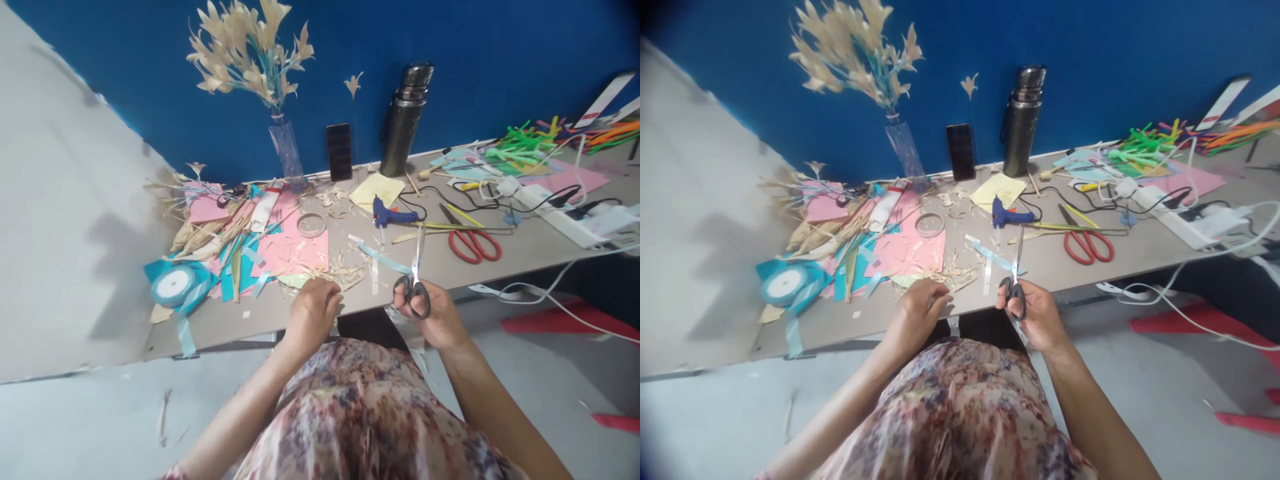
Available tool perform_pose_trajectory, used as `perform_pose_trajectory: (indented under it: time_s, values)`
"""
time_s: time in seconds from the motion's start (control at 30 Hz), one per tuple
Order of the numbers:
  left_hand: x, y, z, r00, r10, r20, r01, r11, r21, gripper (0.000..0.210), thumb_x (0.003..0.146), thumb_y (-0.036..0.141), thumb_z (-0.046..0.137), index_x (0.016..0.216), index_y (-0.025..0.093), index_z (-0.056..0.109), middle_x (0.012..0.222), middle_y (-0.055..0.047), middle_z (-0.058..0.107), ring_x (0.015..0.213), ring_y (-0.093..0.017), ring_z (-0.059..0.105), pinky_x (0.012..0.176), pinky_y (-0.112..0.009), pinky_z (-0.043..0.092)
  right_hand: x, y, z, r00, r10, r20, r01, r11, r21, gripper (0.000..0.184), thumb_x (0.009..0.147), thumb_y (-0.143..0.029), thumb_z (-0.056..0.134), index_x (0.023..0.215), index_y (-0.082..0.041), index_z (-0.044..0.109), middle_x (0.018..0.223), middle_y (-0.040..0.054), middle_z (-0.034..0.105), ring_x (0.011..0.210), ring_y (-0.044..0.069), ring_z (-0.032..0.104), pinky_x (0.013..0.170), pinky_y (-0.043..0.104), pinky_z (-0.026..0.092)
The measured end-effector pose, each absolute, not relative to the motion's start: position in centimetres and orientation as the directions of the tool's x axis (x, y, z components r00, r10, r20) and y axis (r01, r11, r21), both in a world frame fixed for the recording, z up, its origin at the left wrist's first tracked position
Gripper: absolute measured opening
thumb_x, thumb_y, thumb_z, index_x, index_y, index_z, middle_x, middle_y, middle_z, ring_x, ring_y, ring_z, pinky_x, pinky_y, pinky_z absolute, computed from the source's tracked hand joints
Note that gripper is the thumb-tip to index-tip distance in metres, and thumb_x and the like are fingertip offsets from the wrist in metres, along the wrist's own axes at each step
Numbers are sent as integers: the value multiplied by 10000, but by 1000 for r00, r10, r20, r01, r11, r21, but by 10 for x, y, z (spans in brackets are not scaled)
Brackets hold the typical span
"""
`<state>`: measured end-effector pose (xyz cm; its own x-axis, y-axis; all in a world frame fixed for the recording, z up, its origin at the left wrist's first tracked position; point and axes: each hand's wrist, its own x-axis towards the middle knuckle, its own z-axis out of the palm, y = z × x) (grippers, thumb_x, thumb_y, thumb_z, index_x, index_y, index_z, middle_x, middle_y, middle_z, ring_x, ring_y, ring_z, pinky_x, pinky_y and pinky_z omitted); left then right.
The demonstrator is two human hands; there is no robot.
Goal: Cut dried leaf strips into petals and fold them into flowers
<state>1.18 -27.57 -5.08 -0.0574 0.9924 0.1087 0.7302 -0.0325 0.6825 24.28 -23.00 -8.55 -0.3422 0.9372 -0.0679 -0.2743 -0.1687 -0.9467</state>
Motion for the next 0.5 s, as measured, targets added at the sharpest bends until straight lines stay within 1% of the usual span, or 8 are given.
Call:
perform_pose_trajectory:
  time_s: [0.07, 0.13, 0.23, 0.3, 0.37, 0.43, 0.5]
  values:
    - [14, -264, -53, -13, 990, 137, 851, -61, 521, 58, 874, 209, 611, 894, 193, 664, 938, -93, 652, 987, -267, 575, 867, -379, 438, 249, -228, -86, -331, 940, -80, -285, -180, -942, 478, 670, -598, 828, 856, -174, 712, 717, 25, 641, 549, 113, 439, 510, 257, 340]
    - [19, -256, -55, 15, 992, 124, 915, -63, 398, 65, 864, 239, 638, 896, 188, 661, 940, -102, 633, 978, -276, 567, 823, -374, 446, 251, -229, -88, -341, 935, -95, -268, -193, -944, 474, 688, -598, 819, 867, -172, 714, 714, 32, 646, 565, 122, 450, 513, 261, 329]
    - [26, -250, -60, 21, 992, 128, 953, -58, 296, 68, 874, 250, 627, 891, 195, 664, 913, -88, 620, 922, -258, 577, 761, -351, 447, 254, -231, -94, -372, 922, -104, -203, -190, -961, 447, 732, -579, 796, 878, -164, 713, 717, 48, 664, 614, 149, 502, 547, 273, 348]
    - [27, -249, -63, 18, 988, 156, 962, -60, 265, 85, 895, 248, 596, 889, 205, 669, 896, -75, 618, 887, -239, 582, 742, -337, 443, 256, -229, -100, -393, 913, -109, -162, -185, -969, 418, 750, -547, 797, 888, -160, 717, 727, 57, 679, 663, 169, 543, 588, 281, 376]
    - [27, -249, -65, 22, 984, 175, 961, -69, 266, 121, 912, 242, 564, 873, 209, 673, 875, -66, 620, 872, -227, 587, 745, -329, 444, 258, -226, -105, -399, 909, -119, -157, -196, -968, 411, 742, -530, 810, 903, -162, 722, 732, 59, 692, 691, 182, 569, 608, 283, 393]
    - [25, -247, -66, 14, 983, 180, 950, -69, 306, 154, 919, 226, 542, 852, 205, 679, 851, -61, 625, 861, -218, 597, 747, -322, 446, 259, -220, -106, -400, 908, -125, -171, -208, -963, 414, 731, -529, 818, 909, -167, 726, 733, 57, 699, 687, 183, 579, 606, 281, 404]
    - [22, -245, -66, -22, 983, 184, 925, -50, 377, 177, 920, 214, 529, 836, 199, 684, 838, -60, 635, 850, -211, 607, 746, -318, 447, 257, -215, -101, -406, 904, -132, -171, -217, -961, 412, 735, -533, 811, 908, -169, 729, 732, 57, 701, 677, 181, 584, 597, 278, 417]
